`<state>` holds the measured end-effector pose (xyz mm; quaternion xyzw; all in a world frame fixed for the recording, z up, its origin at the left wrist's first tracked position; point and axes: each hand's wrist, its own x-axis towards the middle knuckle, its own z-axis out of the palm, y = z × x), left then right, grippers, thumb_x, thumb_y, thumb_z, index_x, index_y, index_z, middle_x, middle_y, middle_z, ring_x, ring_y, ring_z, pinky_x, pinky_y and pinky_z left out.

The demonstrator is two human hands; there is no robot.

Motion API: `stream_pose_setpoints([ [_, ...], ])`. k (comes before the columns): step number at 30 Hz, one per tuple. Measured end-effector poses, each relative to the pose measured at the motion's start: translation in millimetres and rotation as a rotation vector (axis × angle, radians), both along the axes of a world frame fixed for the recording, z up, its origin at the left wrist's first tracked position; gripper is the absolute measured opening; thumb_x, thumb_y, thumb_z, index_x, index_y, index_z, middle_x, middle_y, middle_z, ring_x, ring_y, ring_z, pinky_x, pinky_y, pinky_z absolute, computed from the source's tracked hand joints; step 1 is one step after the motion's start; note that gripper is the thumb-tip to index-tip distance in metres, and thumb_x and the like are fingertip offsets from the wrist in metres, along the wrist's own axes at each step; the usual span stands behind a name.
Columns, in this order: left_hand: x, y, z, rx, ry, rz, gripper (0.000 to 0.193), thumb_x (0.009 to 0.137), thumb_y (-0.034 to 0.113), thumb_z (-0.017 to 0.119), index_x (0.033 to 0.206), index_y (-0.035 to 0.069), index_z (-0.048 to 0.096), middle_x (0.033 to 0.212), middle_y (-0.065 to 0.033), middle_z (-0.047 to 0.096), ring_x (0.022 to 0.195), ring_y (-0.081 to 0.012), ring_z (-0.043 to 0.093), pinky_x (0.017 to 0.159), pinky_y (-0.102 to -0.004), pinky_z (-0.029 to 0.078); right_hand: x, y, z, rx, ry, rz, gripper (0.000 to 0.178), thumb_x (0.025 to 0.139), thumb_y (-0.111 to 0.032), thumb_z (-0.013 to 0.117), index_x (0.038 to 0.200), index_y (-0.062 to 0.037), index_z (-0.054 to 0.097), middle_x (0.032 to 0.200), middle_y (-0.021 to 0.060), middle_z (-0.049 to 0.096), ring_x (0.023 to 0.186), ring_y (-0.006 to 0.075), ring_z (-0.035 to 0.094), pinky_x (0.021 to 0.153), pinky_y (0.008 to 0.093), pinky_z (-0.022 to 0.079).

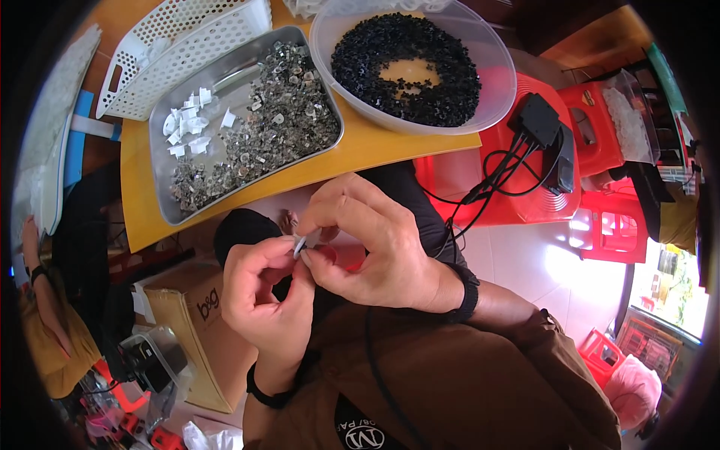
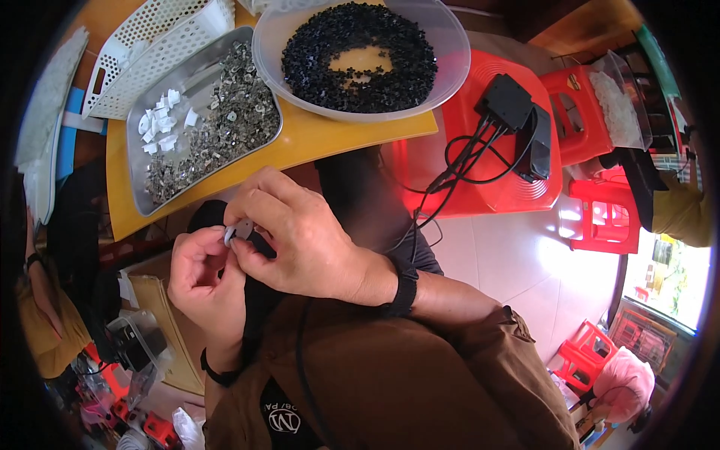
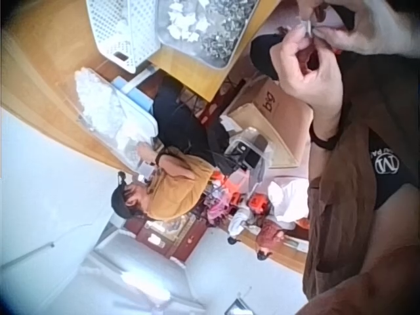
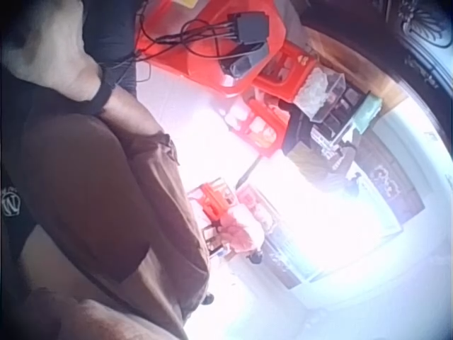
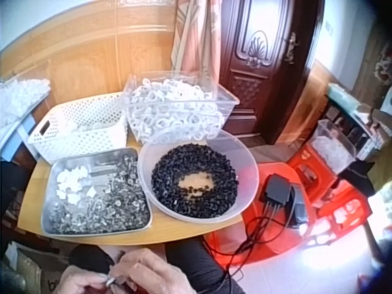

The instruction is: Assembling small plastic and metal components for shoe manufacturing by hand.

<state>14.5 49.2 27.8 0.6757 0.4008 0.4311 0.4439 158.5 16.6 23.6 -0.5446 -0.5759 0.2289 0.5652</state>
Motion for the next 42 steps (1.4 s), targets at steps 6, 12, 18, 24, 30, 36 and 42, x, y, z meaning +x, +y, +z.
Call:
stream_pose_setpoints([
  [6,3.2,1.1,-0.7,0.055,0.000,-0.023,0.027,0.069,-0.016,0.069,0.090,-0.001,0.063,0.087,-0.0072,0.059,0.074,-0.0114,0.059,0.063,-0.0209,0.050,-0.4,3.7,-1.3,0.055,-0.028,-0.050,0.025,0.061,0.002,0.067,0.083,-0.0053,0.056,0.082,0.0072,0.052,0.061,0.0192,0.056,0.051,0.0290,0.047],
  [12,3.1,2.5,-2.1,0.118,-0.007,-0.070,0.026,0.069,-0.015,0.069,0.090,0.000,0.063,0.088,-0.0087,0.060,0.074,-0.0122,0.060,0.060,-0.0213,0.050,-2.5,5.7,-4.0,0.093,0.001,-0.074,0.024,0.059,0.002,0.065,0.080,-0.0051,0.055,0.081,0.0072,0.051,0.058,0.0180,0.056,0.048,0.0269,0.048],
  [18,3.1,2.3,-1.0,0.051,0.008,-0.093,0.023,0.073,-0.014,0.068,0.091,-0.001,0.062,0.090,-0.0076,0.058,0.077,-0.0113,0.059,0.063,-0.0209,0.050,1.6,5.0,1.4,0.013,-0.017,-0.075,0.023,0.061,0.002,0.068,0.080,-0.0046,0.057,0.079,0.0069,0.053,0.060,0.0171,0.058,0.050,0.0268,0.049],
  [24,-2.3,6.2,-12.9,-0.219,-0.239,-0.076,0.019,0.086,-0.004,0.062,0.102,0.000,0.053,0.093,-0.0040,0.053,0.084,-0.0097,0.056,0.071,-0.0234,0.051,6.6,1.0,-1.6,-0.251,0.346,0.114,0.017,0.077,0.008,0.066,0.093,0.0016,0.060,0.094,0.0076,0.057,0.077,0.0114,0.063,0.062,0.0221,0.055],
  [30,-6.1,4.6,-10.1,-0.394,-0.320,-0.134,0.020,0.083,-0.012,0.060,0.100,-0.003,0.052,0.098,-0.0047,0.049,0.092,-0.0105,0.053,0.082,-0.0237,0.049,6.4,-2.0,-1.7,-0.294,0.397,0.127,0.016,0.078,0.009,0.064,0.092,0.0015,0.059,0.093,0.0056,0.055,0.079,0.0099,0.063,0.065,0.0209,0.054],
  [36,-5.2,4.9,-10.5,-0.362,-0.339,-0.154,0.019,0.081,-0.013,0.060,0.096,-0.002,0.052,0.098,-0.0050,0.048,0.090,-0.0105,0.054,0.080,-0.0231,0.048,4.1,-3.0,-3.3,-0.300,0.433,0.143,0.015,0.078,0.009,0.064,0.089,0.0000,0.058,0.093,0.0040,0.054,0.078,0.0080,0.061,0.064,0.0206,0.052],
  [42,-3.0,4.7,-4.5,-0.198,-0.238,-0.133,0.021,0.078,-0.015,0.062,0.093,-0.002,0.053,0.096,-0.0056,0.049,0.083,-0.0096,0.056,0.072,-0.0208,0.049,3.0,-2.7,1.6,-0.203,0.244,0.080,0.016,0.071,0.005,0.069,0.083,-0.0029,0.060,0.084,0.0036,0.056,0.072,0.0083,0.059,0.059,0.0204,0.049],
])
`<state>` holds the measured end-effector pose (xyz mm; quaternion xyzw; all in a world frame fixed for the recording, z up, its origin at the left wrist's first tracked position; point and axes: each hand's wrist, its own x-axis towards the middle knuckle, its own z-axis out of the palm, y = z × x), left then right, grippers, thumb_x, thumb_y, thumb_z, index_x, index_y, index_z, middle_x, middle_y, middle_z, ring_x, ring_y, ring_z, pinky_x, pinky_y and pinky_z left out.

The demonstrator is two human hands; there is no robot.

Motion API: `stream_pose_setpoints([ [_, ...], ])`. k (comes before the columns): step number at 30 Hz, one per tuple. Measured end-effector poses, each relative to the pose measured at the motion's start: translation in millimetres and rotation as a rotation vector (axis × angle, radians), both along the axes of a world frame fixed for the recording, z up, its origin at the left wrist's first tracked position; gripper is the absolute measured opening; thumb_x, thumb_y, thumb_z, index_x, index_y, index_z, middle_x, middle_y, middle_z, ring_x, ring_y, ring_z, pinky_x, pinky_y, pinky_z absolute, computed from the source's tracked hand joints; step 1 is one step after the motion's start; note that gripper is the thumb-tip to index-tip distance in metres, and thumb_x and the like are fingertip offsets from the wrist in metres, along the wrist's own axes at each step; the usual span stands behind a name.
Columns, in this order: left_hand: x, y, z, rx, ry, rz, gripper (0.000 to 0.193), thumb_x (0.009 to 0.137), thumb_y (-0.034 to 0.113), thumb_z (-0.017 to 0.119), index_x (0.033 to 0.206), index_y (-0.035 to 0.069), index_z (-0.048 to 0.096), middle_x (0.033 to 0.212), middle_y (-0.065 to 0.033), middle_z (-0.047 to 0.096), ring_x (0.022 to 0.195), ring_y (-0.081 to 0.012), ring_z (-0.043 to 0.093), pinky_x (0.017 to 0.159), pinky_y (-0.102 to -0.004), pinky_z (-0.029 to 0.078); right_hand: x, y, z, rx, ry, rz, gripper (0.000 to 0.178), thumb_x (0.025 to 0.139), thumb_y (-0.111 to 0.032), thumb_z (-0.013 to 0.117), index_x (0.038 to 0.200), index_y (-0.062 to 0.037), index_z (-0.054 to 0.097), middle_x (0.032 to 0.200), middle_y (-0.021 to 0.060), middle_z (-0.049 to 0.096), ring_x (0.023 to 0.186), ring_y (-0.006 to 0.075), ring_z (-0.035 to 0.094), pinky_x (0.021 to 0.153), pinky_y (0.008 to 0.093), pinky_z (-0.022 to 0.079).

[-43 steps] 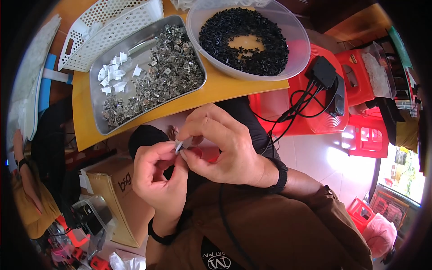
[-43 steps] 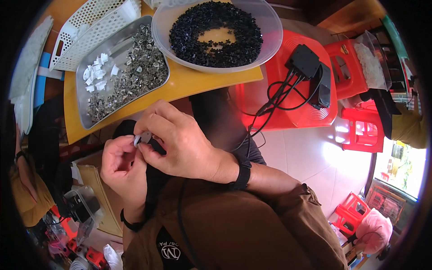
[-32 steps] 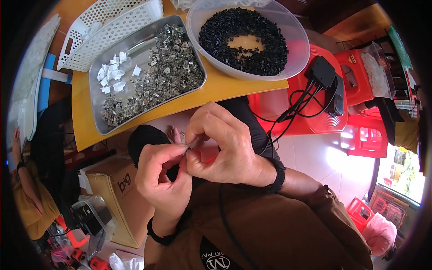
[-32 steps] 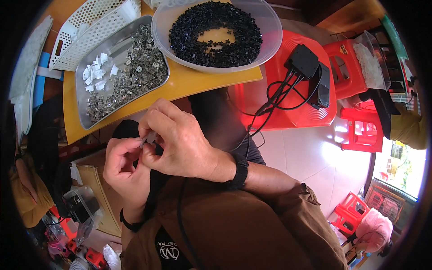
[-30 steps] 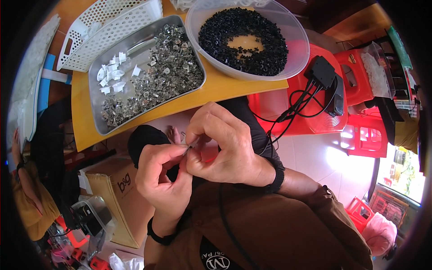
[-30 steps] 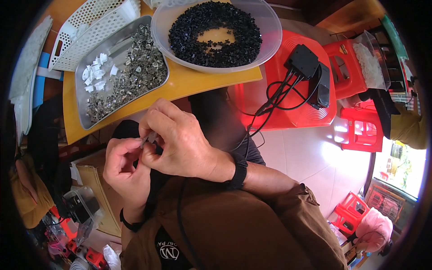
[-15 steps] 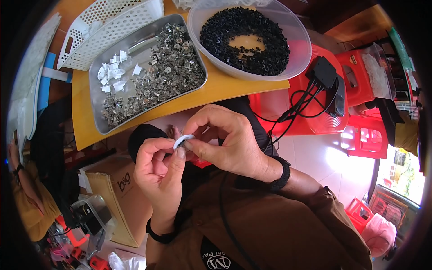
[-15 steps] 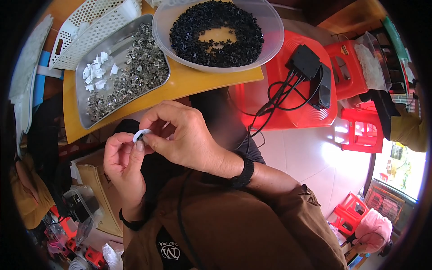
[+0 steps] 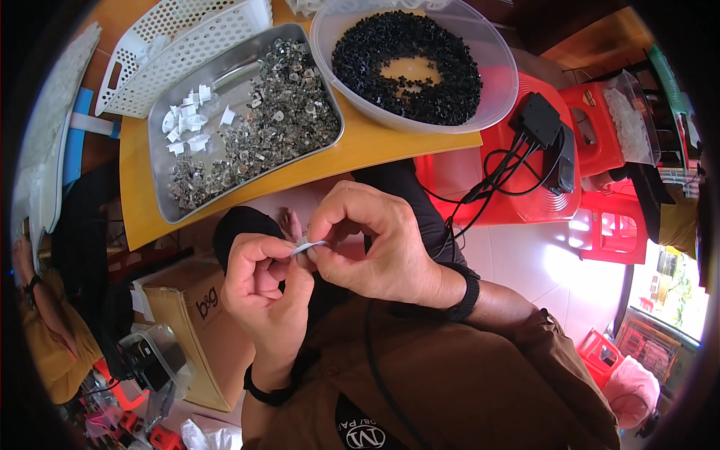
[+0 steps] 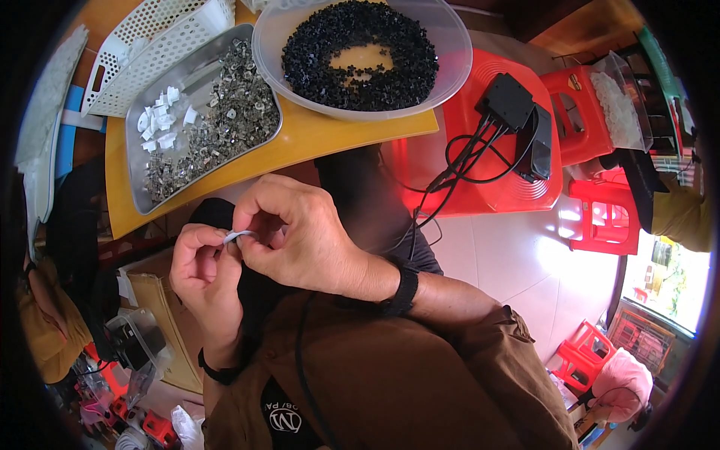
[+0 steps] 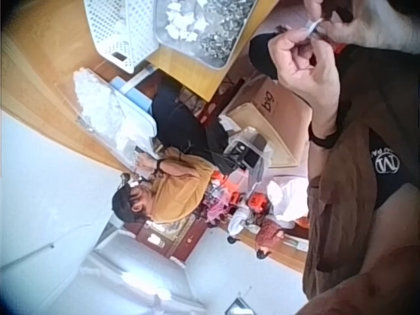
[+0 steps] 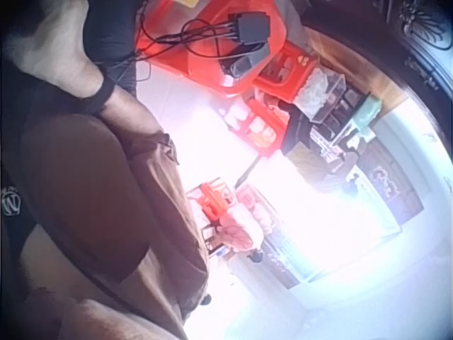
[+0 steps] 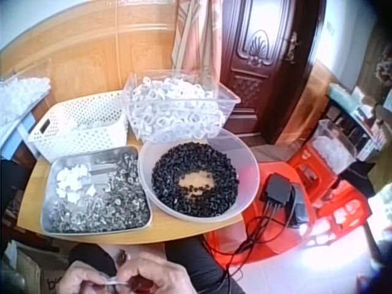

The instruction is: Assembling small plastic and metal components for shoe manufacturing by hand.

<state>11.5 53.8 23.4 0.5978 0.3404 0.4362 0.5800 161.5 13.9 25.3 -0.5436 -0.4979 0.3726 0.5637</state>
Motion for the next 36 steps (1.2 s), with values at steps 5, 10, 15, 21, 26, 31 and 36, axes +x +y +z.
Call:
stream_pose_setpoints([
  [5,3.3,-0.8,-0.5,0.084,0.063,0.045,0.020,0.077,-0.014,0.064,0.091,-0.004,0.054,0.095,-0.0061,0.050,0.081,-0.0093,0.057,0.070,-0.0202,0.050,-3.7,-0.1,-4.0,-0.001,0.004,-0.045,0.016,0.069,0.004,0.069,0.080,-0.0036,0.060,0.080,0.0032,0.057,0.070,0.0087,0.059,0.057,0.0206,0.048],
  [10,1.3,0.4,-1.0,0.145,0.122,0.020,0.019,0.078,-0.014,0.064,0.091,-0.005,0.054,0.096,-0.0068,0.050,0.080,-0.0100,0.059,0.072,-0.0208,0.052,-0.6,0.6,-5.6,0.010,-0.056,-0.028,0.016,0.070,0.005,0.069,0.081,-0.0029,0.060,0.081,0.0032,0.056,0.070,0.0083,0.059,0.058,0.0207,0.049],
  [15,-0.2,1.1,-6.3,-0.098,0.032,-0.021,0.014,0.085,-0.006,0.061,0.096,-0.001,0.053,0.096,-0.0040,0.050,0.084,-0.0102,0.054,0.072,-0.0229,0.048,1.1,4.4,-13.5,-0.090,0.198,0.024,0.015,0.074,0.005,0.069,0.084,-0.0018,0.059,0.085,0.0035,0.055,0.075,0.0080,0.060,0.063,0.0206,0.051],
  [21,-7.2,2.3,-14.2,-0.149,-0.066,-0.025,0.015,0.085,-0.007,0.060,0.097,-0.002,0.053,0.098,-0.0052,0.050,0.091,-0.0116,0.055,0.076,-0.0234,0.049,1.0,1.6,-3.9,-0.018,-0.001,0.012,0.016,0.072,0.005,0.070,0.083,-0.0032,0.061,0.085,0.0035,0.057,0.076,0.0085,0.059,0.062,0.0211,0.049],
  [26,-1.8,1.9,-5.0,0.006,-0.017,-0.023,0.020,0.080,-0.013,0.061,0.095,-0.003,0.053,0.098,-0.0064,0.049,0.088,-0.0109,0.056,0.076,-0.0225,0.050,-3.3,1.5,-8.1,0.031,-0.001,-0.030,0.017,0.070,0.005,0.070,0.080,-0.0043,0.062,0.082,0.0038,0.059,0.074,0.0129,0.059,0.061,0.0225,0.048],
  [31,-3.4,0.4,-8.2,0.072,0.045,0.002,0.023,0.080,-0.012,0.061,0.099,-0.003,0.052,0.100,-0.0068,0.049,0.087,-0.0109,0.056,0.076,-0.0219,0.051,-3.1,1.5,-7.9,0.111,-0.102,-0.056,0.019,0.068,0.007,0.071,0.079,-0.0052,0.062,0.079,0.0046,0.061,0.074,0.0186,0.060,0.066,0.0279,0.049],
  [36,-0.1,-2.9,-2.7,-0.142,-0.072,0.037,0.030,0.081,-0.011,0.062,0.106,-0.003,0.048,0.103,-0.0075,0.048,0.094,-0.0120,0.056,0.077,-0.0223,0.052,-1.9,0.1,-6.9,0.241,-0.166,-0.105,0.024,0.066,0.009,0.073,0.084,-0.0052,0.064,0.082,0.0062,0.061,0.074,0.0191,0.061,0.059,0.0267,0.049],
])
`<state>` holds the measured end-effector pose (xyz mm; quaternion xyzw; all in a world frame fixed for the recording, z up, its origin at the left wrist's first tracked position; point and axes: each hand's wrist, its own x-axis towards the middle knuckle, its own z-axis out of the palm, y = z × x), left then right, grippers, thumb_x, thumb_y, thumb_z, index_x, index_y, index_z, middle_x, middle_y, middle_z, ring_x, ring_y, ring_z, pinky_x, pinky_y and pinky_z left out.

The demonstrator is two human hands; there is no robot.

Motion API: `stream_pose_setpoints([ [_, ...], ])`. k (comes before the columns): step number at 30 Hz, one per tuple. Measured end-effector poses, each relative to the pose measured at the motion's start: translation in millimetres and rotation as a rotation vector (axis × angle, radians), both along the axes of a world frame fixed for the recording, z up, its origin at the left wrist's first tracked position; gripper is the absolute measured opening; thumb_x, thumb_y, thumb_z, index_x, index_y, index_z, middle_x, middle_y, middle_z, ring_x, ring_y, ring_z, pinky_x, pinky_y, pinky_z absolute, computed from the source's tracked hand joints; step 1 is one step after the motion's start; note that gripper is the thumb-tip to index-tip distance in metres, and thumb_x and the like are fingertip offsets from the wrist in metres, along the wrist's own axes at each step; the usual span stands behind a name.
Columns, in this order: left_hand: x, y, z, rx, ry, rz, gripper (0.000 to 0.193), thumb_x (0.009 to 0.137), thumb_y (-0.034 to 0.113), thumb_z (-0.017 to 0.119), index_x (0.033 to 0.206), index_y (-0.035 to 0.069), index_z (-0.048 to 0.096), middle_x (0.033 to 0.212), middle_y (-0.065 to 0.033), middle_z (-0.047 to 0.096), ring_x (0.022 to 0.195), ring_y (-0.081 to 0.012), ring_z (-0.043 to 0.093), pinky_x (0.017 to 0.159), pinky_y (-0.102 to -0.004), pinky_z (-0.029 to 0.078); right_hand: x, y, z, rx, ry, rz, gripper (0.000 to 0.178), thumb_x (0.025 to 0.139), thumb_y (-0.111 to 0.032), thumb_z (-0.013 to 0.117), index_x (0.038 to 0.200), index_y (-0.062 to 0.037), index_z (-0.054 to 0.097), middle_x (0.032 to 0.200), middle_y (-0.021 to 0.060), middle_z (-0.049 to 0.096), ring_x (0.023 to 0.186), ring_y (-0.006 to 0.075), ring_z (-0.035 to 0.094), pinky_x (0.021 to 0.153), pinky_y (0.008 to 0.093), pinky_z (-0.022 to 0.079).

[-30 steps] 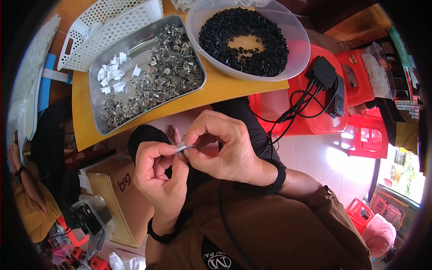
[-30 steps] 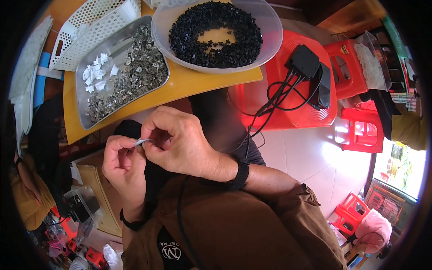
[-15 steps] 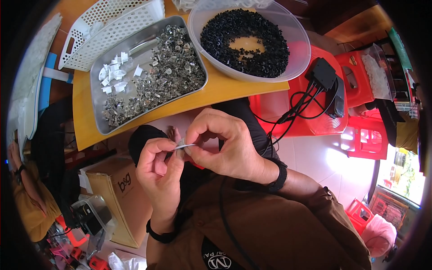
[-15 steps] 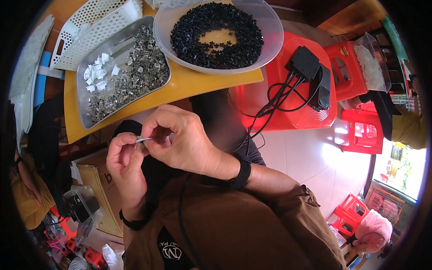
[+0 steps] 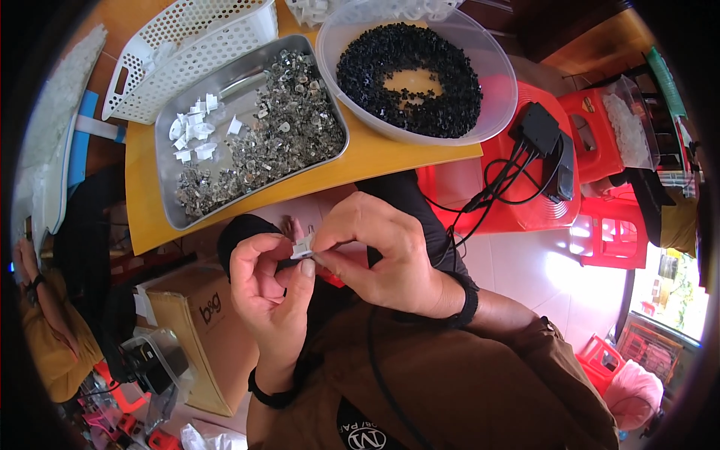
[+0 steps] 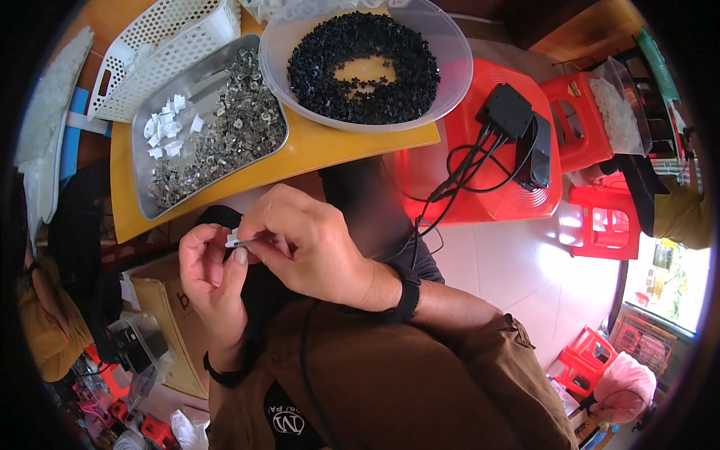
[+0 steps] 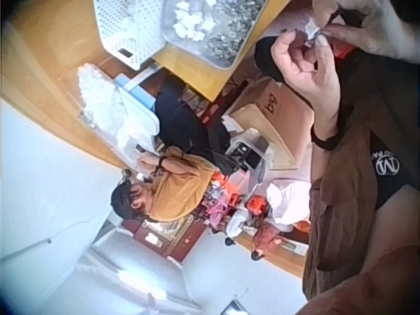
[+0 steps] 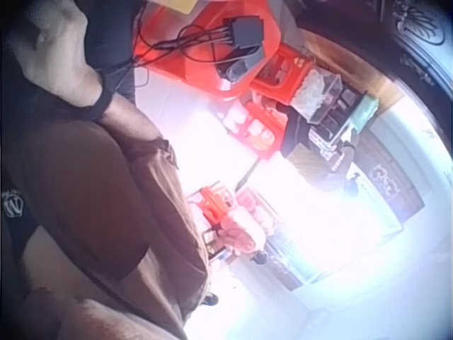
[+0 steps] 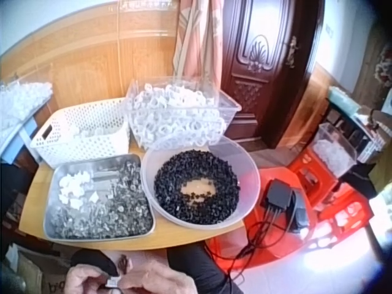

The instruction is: Assembling small plastic and metal components for shoe manufacturing by hand.

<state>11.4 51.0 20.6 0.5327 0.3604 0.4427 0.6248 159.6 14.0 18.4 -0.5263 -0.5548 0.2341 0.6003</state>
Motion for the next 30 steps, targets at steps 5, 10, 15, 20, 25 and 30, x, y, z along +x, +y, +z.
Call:
stream_pose_setpoints([
  [5,-2.5,0.2,-2.7,0.219,0.051,-0.005,0.027,0.081,-0.010,0.062,0.104,-0.004,0.049,0.103,-0.0102,0.048,0.093,-0.0136,0.057,0.079,-0.0233,0.053,-2.5,-2.0,3.1,0.035,-0.100,0.002,0.026,0.065,0.009,0.074,0.086,-0.0046,0.065,0.086,0.0062,0.061,0.072,0.0180,0.061,0.055,0.0264,0.049],
  [10,-2.6,0.9,-1.8,0.349,0.082,0.029,0.025,0.080,-0.009,0.062,0.101,-0.004,0.050,0.103,-0.0121,0.049,0.089,-0.0148,0.058,0.076,-0.0243,0.054,-6.7,-2.9,5.1,0.095,-0.104,0.020,0.025,0.068,0.005,0.070,0.088,-0.0065,0.062,0.083,0.0064,0.057,0.073,0.0239,0.060,0.060,0.0333,0.050],
  [15,-1.6,1.1,0.5,0.480,0.118,0.079,0.027,0.077,-0.008,0.063,0.101,-0.004,0.050,0.101,-0.0141,0.050,0.088,-0.0183,0.059,0.073,-0.0255,0.055,-9.0,-2.6,4.0,0.207,-0.213,0.007,0.029,0.065,0.006,0.069,0.090,-0.0065,0.062,0.083,0.0066,0.056,0.073,0.0246,0.060,0.060,0.0330,0.050],
  [20,-2.7,1.9,0.6,0.535,0.166,0.094,0.029,0.076,-0.009,0.064,0.101,-0.004,0.050,0.102,-0.0149,0.050,0.088,-0.0207,0.060,0.072,-0.0261,0.056,-9.9,-0.6,1.6,0.228,-0.216,0.018,0.030,0.064,0.006,0.069,0.090,-0.0059,0.061,0.082,0.0065,0.054,0.071,0.0239,0.059,0.058,0.0329,0.048],
  [25,0.5,1.8,3.2,0.491,0.104,0.124,0.029,0.077,-0.010,0.063,0.102,-0.004,0.050,0.102,-0.0149,0.051,0.088,-0.0195,0.060,0.073,-0.0260,0.056,-11.8,1.1,4.7,0.216,-0.213,0.016,0.029,0.063,0.007,0.070,0.088,-0.0063,0.061,0.080,0.0061,0.055,0.069,0.0232,0.058,0.057,0.0324,0.048],
  [30,-4.1,2.4,0.6,0.440,0.070,0.079,0.028,0.077,-0.010,0.062,0.102,-0.004,0.050,0.103,-0.0149,0.051,0.088,-0.0175,0.059,0.072,-0.0257,0.055,-12.7,0.9,4.8,0.064,0.007,-0.011,0.024,0.065,0.007,0.070,0.082,-0.0071,0.060,0.076,0.0045,0.057,0.068,0.0219,0.058,0.056,0.0315,0.048],
])
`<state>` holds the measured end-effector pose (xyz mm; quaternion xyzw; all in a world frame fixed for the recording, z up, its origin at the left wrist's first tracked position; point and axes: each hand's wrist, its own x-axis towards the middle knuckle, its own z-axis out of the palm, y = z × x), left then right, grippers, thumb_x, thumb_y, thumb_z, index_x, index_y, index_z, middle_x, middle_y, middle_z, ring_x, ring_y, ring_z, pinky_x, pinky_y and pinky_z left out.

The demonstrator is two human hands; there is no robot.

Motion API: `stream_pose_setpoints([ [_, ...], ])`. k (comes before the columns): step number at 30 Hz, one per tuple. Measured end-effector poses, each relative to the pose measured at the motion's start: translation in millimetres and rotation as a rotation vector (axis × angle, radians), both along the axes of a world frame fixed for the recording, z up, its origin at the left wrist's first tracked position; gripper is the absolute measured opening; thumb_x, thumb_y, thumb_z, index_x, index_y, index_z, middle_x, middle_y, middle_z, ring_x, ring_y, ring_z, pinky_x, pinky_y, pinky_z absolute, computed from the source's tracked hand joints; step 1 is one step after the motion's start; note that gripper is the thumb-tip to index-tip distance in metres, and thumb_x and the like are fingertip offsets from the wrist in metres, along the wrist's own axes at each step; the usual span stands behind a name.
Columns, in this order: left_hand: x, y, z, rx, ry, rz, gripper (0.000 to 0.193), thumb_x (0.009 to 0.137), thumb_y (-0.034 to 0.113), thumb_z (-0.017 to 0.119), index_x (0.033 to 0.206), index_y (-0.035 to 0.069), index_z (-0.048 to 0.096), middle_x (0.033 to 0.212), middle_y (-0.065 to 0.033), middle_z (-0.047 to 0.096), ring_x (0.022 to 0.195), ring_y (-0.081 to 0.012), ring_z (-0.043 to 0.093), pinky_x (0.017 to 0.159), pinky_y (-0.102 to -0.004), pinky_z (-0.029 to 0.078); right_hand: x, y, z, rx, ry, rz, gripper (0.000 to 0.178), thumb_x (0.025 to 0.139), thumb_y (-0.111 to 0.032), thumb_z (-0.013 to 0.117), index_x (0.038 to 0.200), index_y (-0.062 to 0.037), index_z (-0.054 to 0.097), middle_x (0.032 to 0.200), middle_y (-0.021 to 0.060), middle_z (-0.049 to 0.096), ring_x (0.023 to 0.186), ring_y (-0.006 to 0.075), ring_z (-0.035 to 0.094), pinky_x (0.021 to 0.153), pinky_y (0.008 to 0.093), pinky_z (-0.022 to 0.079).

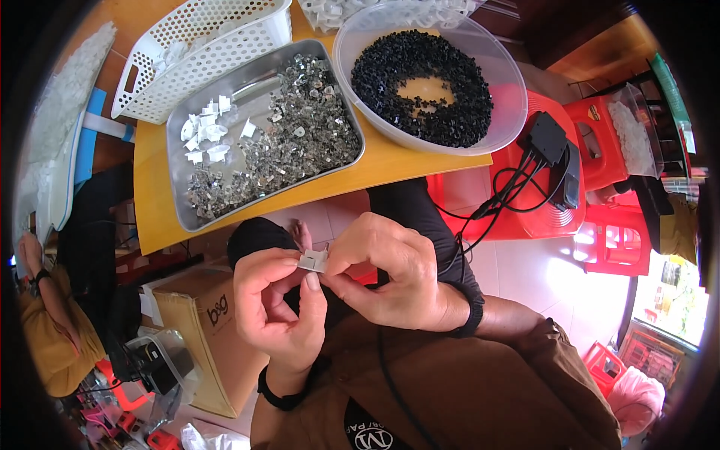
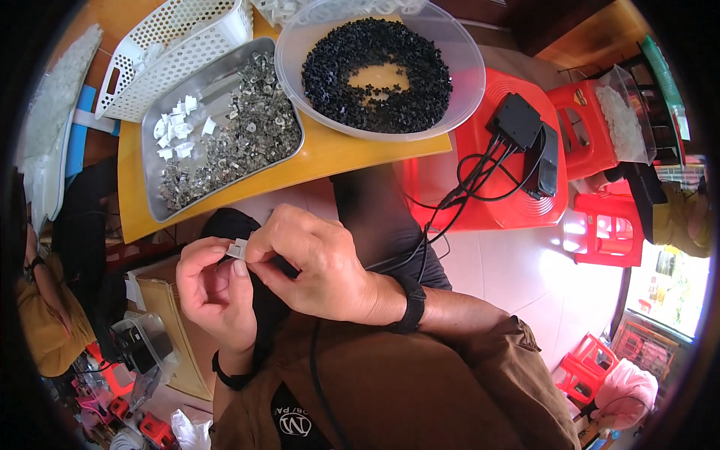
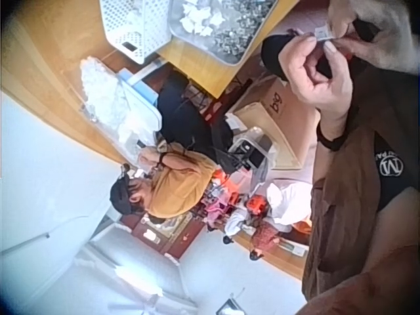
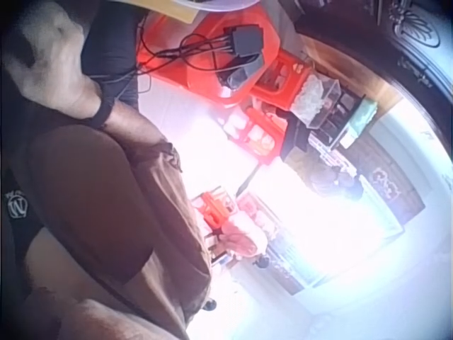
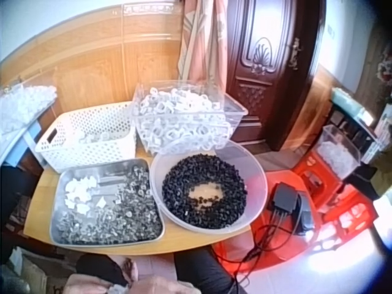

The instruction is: Assembling small plastic and metal components for shoe manufacturing by hand.

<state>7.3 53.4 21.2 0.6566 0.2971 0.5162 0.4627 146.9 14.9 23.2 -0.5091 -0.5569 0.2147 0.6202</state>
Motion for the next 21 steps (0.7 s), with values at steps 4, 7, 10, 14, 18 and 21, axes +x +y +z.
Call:
stream_pose_setpoints([
  [4,-2.6,-0.4,2.6,-0.039,0.084,-0.020,0.028,0.080,-0.011,0.057,0.105,-0.001,0.050,0.105,-0.0126,0.050,0.095,-0.0163,0.054,0.081,-0.0272,0.048,0.3,0.1,-0.9,0.025,-0.041,0.012,0.026,0.062,0.010,0.074,0.078,-0.0049,0.062,0.078,0.0049,0.063,0.068,0.0194,0.061,0.056,0.0279,0.049],
  [7,-1.0,2.1,-0.1,0.000,0.106,0.028,0.029,0.076,-0.013,0.059,0.102,-0.002,0.051,0.103,-0.0124,0.051,0.088,-0.0152,0.055,0.074,-0.0253,0.050,-2.6,1.1,0.8,-0.006,-0.076,0.016,0.025,0.062,0.010,0.074,0.078,-0.0053,0.062,0.077,0.0048,0.062,0.068,0.0192,0.062,0.056,0.0278,0.050],
  [10,-4.8,3.7,-4.6,0.000,0.120,0.055,0.030,0.072,-0.014,0.060,0.099,-0.004,0.053,0.101,-0.0119,0.051,0.082,-0.0147,0.058,0.067,-0.0241,0.053,-4.5,2.3,0.3,-0.020,-0.096,0.036,0.024,0.063,0.009,0.074,0.078,-0.0051,0.062,0.076,0.0047,0.062,0.068,0.0199,0.062,0.056,0.0282,0.049],
  [14,-7.0,5.8,-4.3,-0.049,0.135,0.052,0.030,0.073,-0.013,0.061,0.100,-0.002,0.052,0.098,-0.0094,0.052,0.082,-0.0134,0.057,0.067,-0.0226,0.053,-6.3,1.5,7.8,-0.168,-0.005,0.106,0.021,0.069,0.009,0.073,0.081,-0.0027,0.060,0.080,0.0059,0.060,0.071,0.0150,0.064,0.059,0.0249,0.053],
  [18,-6.3,4.3,0.5,-0.300,0.028,0.031,0.026,0.082,-0.006,0.060,0.105,0.001,0.050,0.097,-0.0075,0.053,0.086,-0.0127,0.055,0.071,-0.0235,0.050,-8.5,3.1,-3.0,-0.343,0.387,0.091,0.017,0.075,0.005,0.070,0.086,-0.0026,0.059,0.079,0.0030,0.056,0.068,0.0077,0.061,0.055,0.0208,0.050],
  [21,-10.6,5.1,-4.2,-0.503,-0.053,-0.037,0.020,0.089,0.008,0.060,0.105,0.002,0.050,0.091,-0.0063,0.057,0.073,-0.0112,0.058,0.058,-0.0248,0.053,-3.6,4.3,3.5,-0.394,0.535,0.180,0.015,0.080,0.005,0.068,0.090,0.0002,0.058,0.083,0.0013,0.057,0.076,0.0048,0.059,0.063,0.0197,0.052],
])
